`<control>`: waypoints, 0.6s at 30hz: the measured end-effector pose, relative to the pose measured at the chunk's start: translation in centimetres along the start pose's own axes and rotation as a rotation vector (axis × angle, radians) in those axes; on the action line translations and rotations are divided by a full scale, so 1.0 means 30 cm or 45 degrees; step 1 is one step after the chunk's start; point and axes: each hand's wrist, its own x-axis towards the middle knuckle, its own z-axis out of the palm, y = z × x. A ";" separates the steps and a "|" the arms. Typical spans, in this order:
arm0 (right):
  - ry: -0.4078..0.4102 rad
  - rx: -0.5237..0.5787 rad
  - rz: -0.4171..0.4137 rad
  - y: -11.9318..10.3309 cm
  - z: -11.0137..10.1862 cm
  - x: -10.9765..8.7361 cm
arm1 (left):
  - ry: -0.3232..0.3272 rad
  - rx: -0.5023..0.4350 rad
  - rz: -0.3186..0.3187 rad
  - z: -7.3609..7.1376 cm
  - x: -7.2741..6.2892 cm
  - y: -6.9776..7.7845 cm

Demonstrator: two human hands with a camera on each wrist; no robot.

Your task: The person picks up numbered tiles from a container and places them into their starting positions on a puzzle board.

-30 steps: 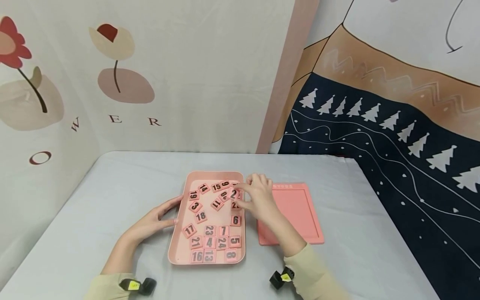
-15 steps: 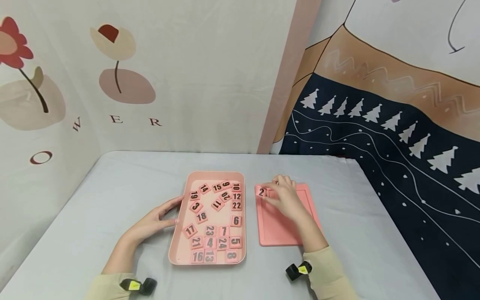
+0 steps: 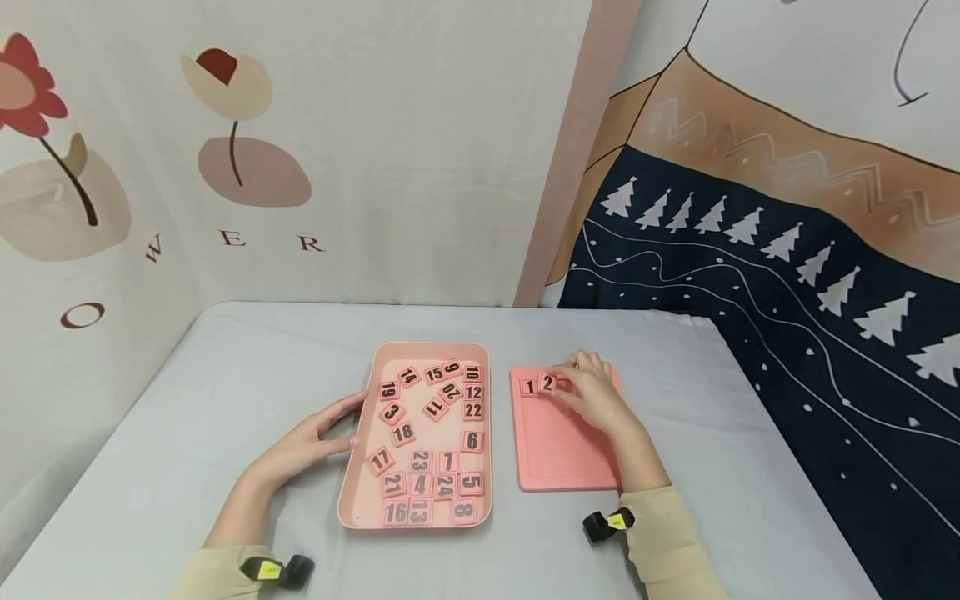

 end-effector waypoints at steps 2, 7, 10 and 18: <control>-0.017 -0.002 0.008 0.011 0.005 -0.003 | 0.002 0.005 -0.006 0.000 0.001 -0.001; -0.057 -0.004 0.015 0.034 0.024 -0.007 | 0.001 0.007 0.002 -0.001 0.004 -0.004; -0.054 -0.010 0.009 0.044 0.031 -0.009 | -0.003 0.010 0.004 0.000 0.005 -0.001; -0.004 -0.039 0.002 0.047 0.042 -0.004 | 0.007 0.053 -0.003 -0.001 0.005 0.011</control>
